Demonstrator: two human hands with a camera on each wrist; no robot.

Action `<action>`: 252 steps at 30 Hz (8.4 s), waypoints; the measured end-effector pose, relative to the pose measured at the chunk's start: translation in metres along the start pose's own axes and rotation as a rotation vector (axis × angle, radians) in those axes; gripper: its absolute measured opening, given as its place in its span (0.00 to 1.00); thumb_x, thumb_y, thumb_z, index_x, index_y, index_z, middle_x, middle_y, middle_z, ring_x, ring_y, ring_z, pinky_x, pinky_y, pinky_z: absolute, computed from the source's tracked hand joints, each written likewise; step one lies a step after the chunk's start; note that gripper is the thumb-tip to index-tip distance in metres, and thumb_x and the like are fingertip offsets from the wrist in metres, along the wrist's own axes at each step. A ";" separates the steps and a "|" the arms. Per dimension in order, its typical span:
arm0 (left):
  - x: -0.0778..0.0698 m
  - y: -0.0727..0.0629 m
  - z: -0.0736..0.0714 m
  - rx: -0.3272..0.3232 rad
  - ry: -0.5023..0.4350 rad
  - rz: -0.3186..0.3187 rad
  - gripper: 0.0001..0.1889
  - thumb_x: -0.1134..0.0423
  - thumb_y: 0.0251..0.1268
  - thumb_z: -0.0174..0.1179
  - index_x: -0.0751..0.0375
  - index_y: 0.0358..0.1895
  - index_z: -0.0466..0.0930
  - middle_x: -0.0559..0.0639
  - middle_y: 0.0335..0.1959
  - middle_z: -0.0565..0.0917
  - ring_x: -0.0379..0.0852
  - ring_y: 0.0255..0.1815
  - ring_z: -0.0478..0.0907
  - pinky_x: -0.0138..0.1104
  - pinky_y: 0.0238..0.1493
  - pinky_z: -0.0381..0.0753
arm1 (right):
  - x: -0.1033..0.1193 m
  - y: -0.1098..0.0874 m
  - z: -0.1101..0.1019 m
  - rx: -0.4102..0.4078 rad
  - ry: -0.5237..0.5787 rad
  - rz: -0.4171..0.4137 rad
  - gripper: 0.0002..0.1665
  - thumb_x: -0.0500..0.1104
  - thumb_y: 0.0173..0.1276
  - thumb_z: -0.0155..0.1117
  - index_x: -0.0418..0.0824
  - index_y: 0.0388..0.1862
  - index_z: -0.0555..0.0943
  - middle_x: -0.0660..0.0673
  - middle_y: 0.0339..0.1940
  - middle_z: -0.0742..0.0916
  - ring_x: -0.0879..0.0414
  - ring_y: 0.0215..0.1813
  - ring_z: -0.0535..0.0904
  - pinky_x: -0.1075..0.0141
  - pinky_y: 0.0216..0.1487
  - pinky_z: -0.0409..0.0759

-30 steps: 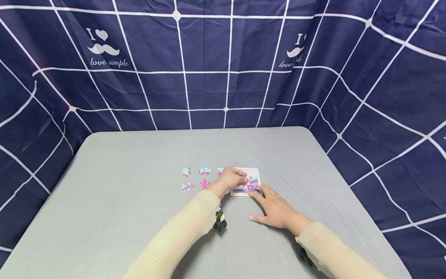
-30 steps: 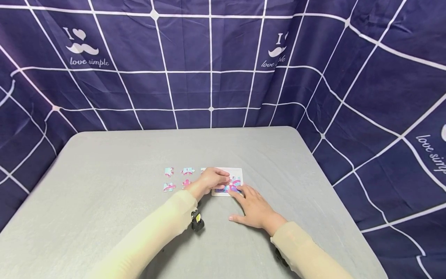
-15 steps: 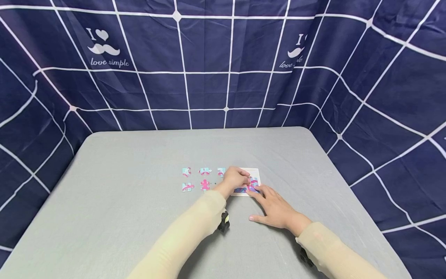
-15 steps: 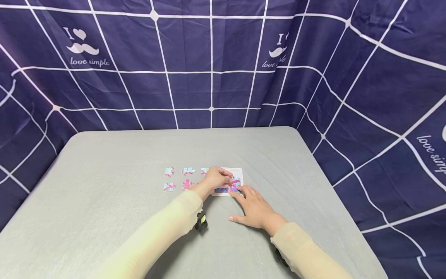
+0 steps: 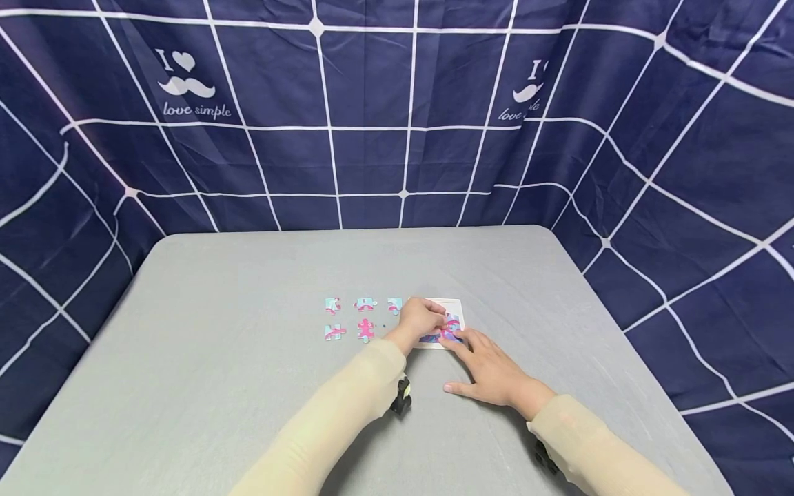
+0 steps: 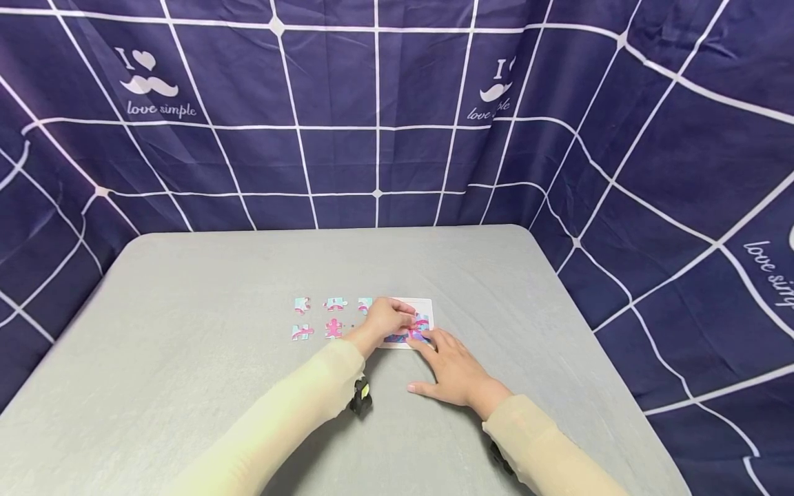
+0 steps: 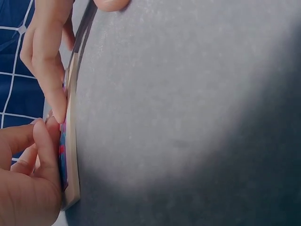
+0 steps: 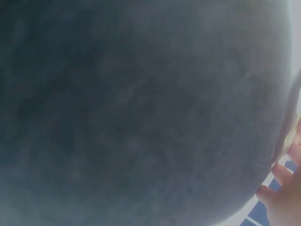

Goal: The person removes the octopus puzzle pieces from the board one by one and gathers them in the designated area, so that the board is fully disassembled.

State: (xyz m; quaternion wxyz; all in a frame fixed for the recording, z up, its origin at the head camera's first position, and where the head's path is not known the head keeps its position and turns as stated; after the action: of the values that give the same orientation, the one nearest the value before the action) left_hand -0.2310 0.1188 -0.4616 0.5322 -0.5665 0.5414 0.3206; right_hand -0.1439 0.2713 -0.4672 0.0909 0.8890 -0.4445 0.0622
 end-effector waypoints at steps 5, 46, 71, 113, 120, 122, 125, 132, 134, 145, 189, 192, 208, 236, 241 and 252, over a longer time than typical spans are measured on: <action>0.000 0.001 0.000 -0.007 0.000 -0.002 0.05 0.74 0.56 0.65 0.65 0.35 0.87 0.49 0.22 0.84 0.36 0.17 0.78 0.25 0.22 0.81 | 0.000 0.000 0.000 0.003 0.002 0.002 0.46 0.67 0.60 0.63 0.43 0.70 0.66 0.35 0.65 0.68 0.39 0.65 0.63 0.44 0.65 0.63; 0.017 -0.021 -0.090 0.110 -0.107 -0.062 0.13 0.77 0.60 0.60 0.68 0.49 0.82 0.56 0.30 0.85 0.43 0.29 0.84 0.27 0.28 0.83 | -0.002 -0.002 0.000 0.047 0.019 0.041 0.48 0.70 0.60 0.59 0.46 0.72 0.63 0.36 0.67 0.67 0.39 0.68 0.61 0.43 0.66 0.60; 0.031 -0.027 -0.102 0.125 -0.052 -0.066 0.11 0.79 0.58 0.62 0.74 0.45 0.82 0.57 0.27 0.85 0.42 0.25 0.83 0.27 0.25 0.82 | 0.000 -0.003 0.001 0.034 0.017 0.031 0.48 0.70 0.60 0.60 0.46 0.72 0.64 0.37 0.67 0.67 0.39 0.68 0.61 0.43 0.67 0.60; 0.028 -0.024 -0.087 0.139 -0.047 0.000 0.13 0.73 0.60 0.63 0.70 0.49 0.81 0.56 0.35 0.86 0.43 0.33 0.83 0.32 0.33 0.84 | 0.001 -0.001 -0.002 0.040 0.014 0.038 0.48 0.69 0.60 0.60 0.46 0.72 0.64 0.36 0.67 0.67 0.38 0.67 0.61 0.43 0.66 0.60; 0.026 -0.023 -0.076 0.168 -0.059 -0.008 0.13 0.72 0.60 0.63 0.69 0.49 0.82 0.56 0.36 0.86 0.43 0.34 0.83 0.30 0.31 0.84 | 0.002 -0.001 -0.003 0.052 0.020 0.047 0.48 0.69 0.60 0.60 0.46 0.73 0.63 0.37 0.67 0.66 0.39 0.67 0.61 0.43 0.66 0.60; 0.025 -0.022 -0.073 0.176 -0.063 -0.011 0.13 0.72 0.61 0.63 0.69 0.49 0.82 0.56 0.37 0.86 0.44 0.35 0.84 0.30 0.32 0.84 | 0.002 -0.001 -0.003 0.056 0.020 0.049 0.48 0.69 0.60 0.60 0.46 0.73 0.63 0.37 0.67 0.66 0.39 0.67 0.61 0.43 0.66 0.60; 0.024 -0.021 -0.069 0.183 -0.064 -0.006 0.14 0.70 0.61 0.63 0.69 0.50 0.81 0.56 0.38 0.86 0.46 0.37 0.84 0.31 0.32 0.84 | 0.002 0.000 -0.003 0.063 0.020 0.052 0.48 0.70 0.61 0.59 0.47 0.73 0.62 0.37 0.67 0.66 0.39 0.68 0.61 0.43 0.66 0.61; 0.022 -0.019 -0.061 0.193 -0.075 -0.014 0.14 0.73 0.61 0.62 0.69 0.51 0.81 0.56 0.38 0.86 0.46 0.37 0.84 0.31 0.33 0.84 | 0.002 0.000 -0.002 0.062 0.019 0.046 0.48 0.70 0.61 0.58 0.46 0.73 0.62 0.37 0.67 0.66 0.39 0.67 0.61 0.43 0.66 0.61; 0.021 -0.019 -0.059 0.186 -0.075 -0.019 0.14 0.73 0.61 0.63 0.69 0.50 0.81 0.56 0.38 0.86 0.45 0.36 0.85 0.31 0.33 0.84 | 0.002 0.000 -0.002 0.061 0.018 0.044 0.48 0.70 0.61 0.58 0.46 0.73 0.63 0.37 0.67 0.66 0.40 0.67 0.61 0.43 0.66 0.61; 0.017 -0.018 -0.058 0.158 -0.050 -0.047 0.10 0.71 0.61 0.64 0.66 0.45 0.84 0.52 0.32 0.87 0.42 0.32 0.84 0.30 0.31 0.83 | 0.001 0.000 0.000 0.056 0.023 0.049 0.48 0.70 0.61 0.59 0.46 0.72 0.63 0.37 0.67 0.66 0.39 0.67 0.62 0.43 0.66 0.61; 0.016 -0.019 -0.050 0.119 0.082 0.019 0.06 0.74 0.54 0.67 0.67 0.36 0.86 0.50 0.25 0.84 0.36 0.20 0.76 0.27 0.23 0.82 | 0.001 -0.002 0.000 0.036 0.021 0.034 0.47 0.69 0.61 0.60 0.45 0.71 0.64 0.37 0.67 0.67 0.39 0.67 0.62 0.43 0.66 0.61; 0.015 -0.020 -0.051 0.117 0.093 0.028 0.06 0.74 0.54 0.67 0.67 0.36 0.86 0.50 0.24 0.84 0.36 0.20 0.76 0.27 0.23 0.81 | 0.001 -0.002 0.000 0.032 0.022 0.032 0.47 0.69 0.61 0.60 0.45 0.72 0.64 0.37 0.67 0.67 0.39 0.67 0.62 0.43 0.66 0.61; 0.018 -0.022 -0.059 0.138 0.035 0.022 0.10 0.73 0.55 0.66 0.66 0.41 0.86 0.50 0.25 0.84 0.39 0.24 0.82 0.28 0.25 0.81 | 0.001 -0.001 0.000 0.030 0.021 0.029 0.47 0.69 0.61 0.60 0.45 0.72 0.64 0.37 0.66 0.67 0.39 0.66 0.63 0.43 0.65 0.62; 0.035 -0.049 -0.112 0.178 0.015 -0.004 0.13 0.74 0.56 0.65 0.67 0.46 0.83 0.54 0.30 0.87 0.45 0.29 0.85 0.25 0.21 0.76 | 0.003 -0.001 0.000 0.024 0.021 0.038 0.47 0.69 0.60 0.61 0.47 0.72 0.64 0.37 0.66 0.67 0.39 0.66 0.63 0.42 0.64 0.63; 0.041 -0.053 -0.121 0.181 0.009 -0.011 0.12 0.73 0.56 0.65 0.66 0.46 0.84 0.53 0.30 0.87 0.44 0.30 0.85 0.26 0.21 0.76 | 0.002 -0.001 0.000 0.020 0.017 0.032 0.47 0.69 0.60 0.61 0.47 0.72 0.64 0.37 0.66 0.67 0.39 0.66 0.63 0.42 0.64 0.63; 0.057 -0.066 -0.149 0.171 0.014 -0.058 0.14 0.73 0.58 0.64 0.69 0.48 0.81 0.55 0.34 0.87 0.46 0.32 0.85 0.26 0.22 0.77 | 0.001 -0.001 0.001 0.007 0.025 0.024 0.47 0.69 0.59 0.62 0.46 0.71 0.65 0.36 0.65 0.68 0.39 0.66 0.63 0.43 0.64 0.63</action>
State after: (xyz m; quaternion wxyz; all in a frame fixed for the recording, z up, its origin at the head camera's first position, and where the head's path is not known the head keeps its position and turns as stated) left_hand -0.1874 -0.0481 -0.4647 0.5839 -0.5368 0.5536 0.2538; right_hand -0.1426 0.2702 -0.4684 0.0923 0.8832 -0.4536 0.0758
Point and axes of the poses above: each hand's wrist, its own y-axis towards the middle knuckle, its own z-axis out of the palm, x = y × z, the point moved 2 cm from there along y, towards the middle knuckle
